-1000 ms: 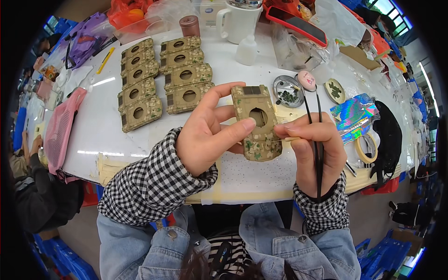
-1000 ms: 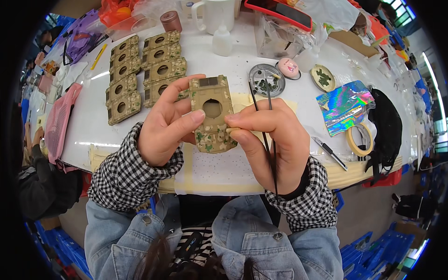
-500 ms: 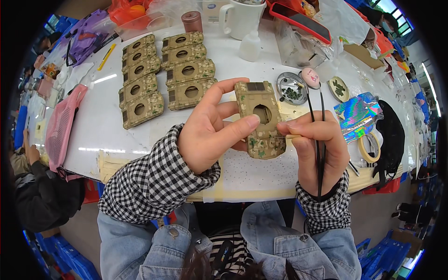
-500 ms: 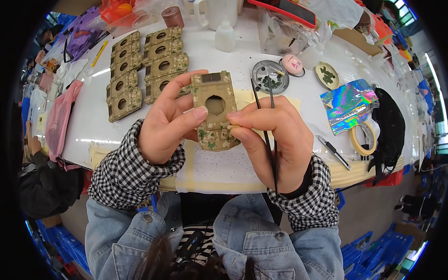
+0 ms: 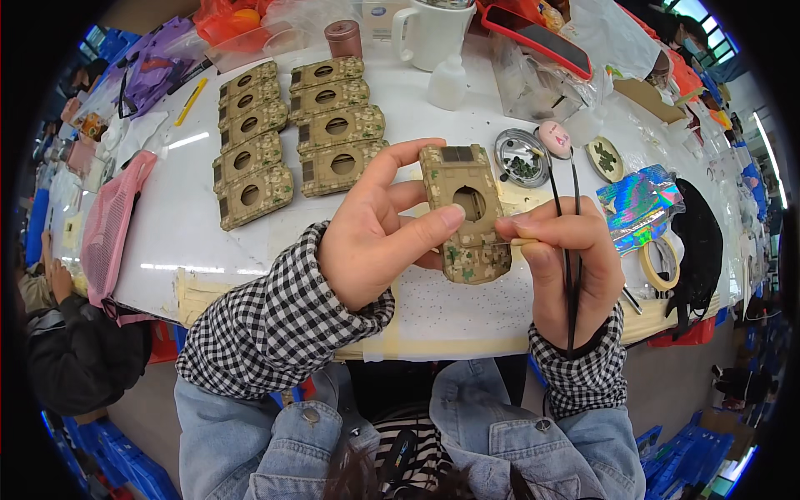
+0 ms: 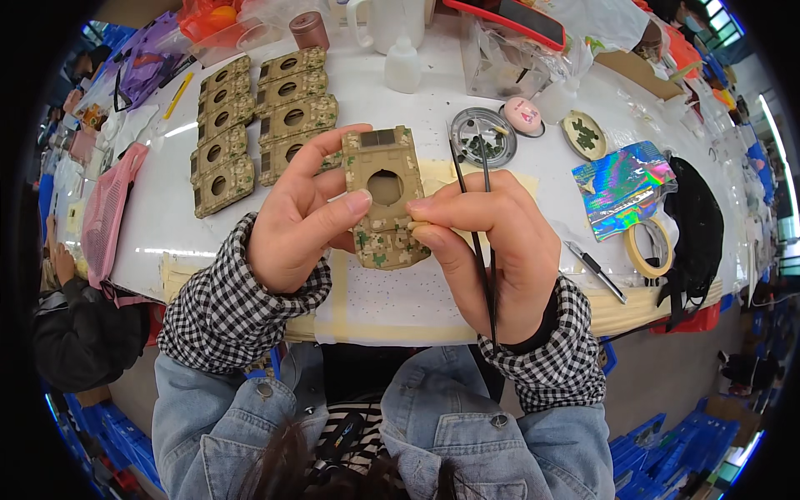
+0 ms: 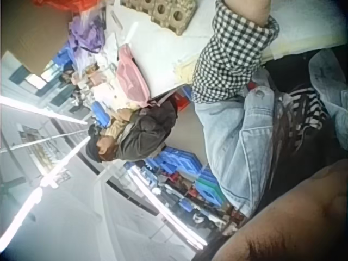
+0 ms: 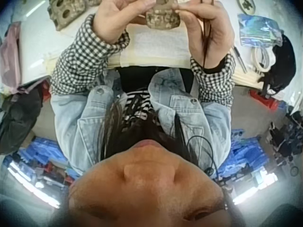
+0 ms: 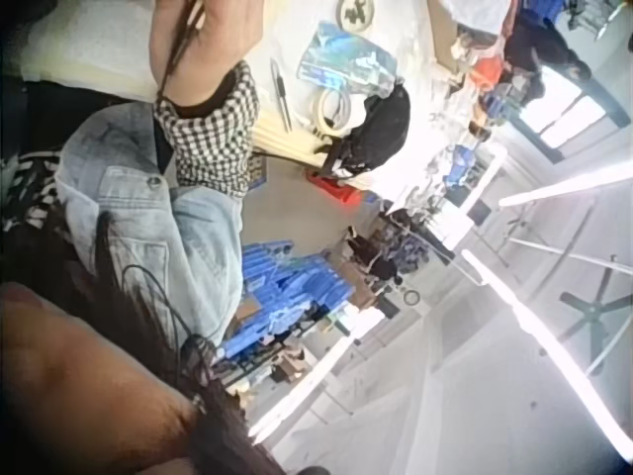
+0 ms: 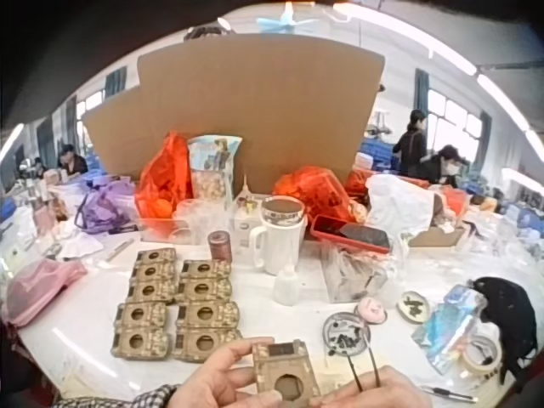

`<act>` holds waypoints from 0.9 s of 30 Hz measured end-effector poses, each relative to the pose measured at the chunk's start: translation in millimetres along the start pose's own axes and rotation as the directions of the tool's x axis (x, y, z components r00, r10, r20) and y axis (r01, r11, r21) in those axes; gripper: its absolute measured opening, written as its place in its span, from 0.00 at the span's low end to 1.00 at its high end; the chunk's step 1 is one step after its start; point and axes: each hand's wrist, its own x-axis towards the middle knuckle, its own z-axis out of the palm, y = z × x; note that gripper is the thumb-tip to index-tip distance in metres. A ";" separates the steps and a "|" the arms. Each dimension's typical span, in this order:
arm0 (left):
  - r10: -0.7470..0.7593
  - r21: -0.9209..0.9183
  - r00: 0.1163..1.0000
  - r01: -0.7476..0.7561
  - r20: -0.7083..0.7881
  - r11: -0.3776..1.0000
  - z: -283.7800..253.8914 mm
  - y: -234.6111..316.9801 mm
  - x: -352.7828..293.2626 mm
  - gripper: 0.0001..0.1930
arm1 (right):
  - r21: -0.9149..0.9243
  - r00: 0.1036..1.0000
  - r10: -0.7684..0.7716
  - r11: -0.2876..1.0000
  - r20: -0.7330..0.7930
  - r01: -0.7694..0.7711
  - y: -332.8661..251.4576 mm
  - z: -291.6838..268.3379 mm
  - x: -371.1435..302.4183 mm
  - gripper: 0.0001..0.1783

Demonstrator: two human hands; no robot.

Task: Painting small details on a camouflage toy part using a brush and tweezers.

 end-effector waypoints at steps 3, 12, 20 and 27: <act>0.001 0.009 1.000 -0.001 0.001 1.000 0.2 1.0 -0.3 0.31 | 0.010 1.000 -0.014 1.000 -0.011 0.014 2.1 0.6 -0.3 0.09; -0.004 0.010 1.000 0.004 0.007 1.000 -1.1 1.0 -0.7 0.31 | 0.017 1.000 0.010 1.000 0.019 -0.010 0.9 -2.4 -0.3 0.06; 0.011 0.005 1.000 -0.011 -0.014 1.000 -1.6 -1.9 0.5 0.31 | 0.195 0.925 0.247 0.961 -0.290 -0.196 5.3 -13.7 -6.5 0.04; -0.025 0.021 0.998 0.027 -0.060 0.999 -3.5 -4.3 4.3 0.30 | -0.507 0.993 -0.058 0.862 -0.103 -0.002 25.9 -19.5 -7.8 0.09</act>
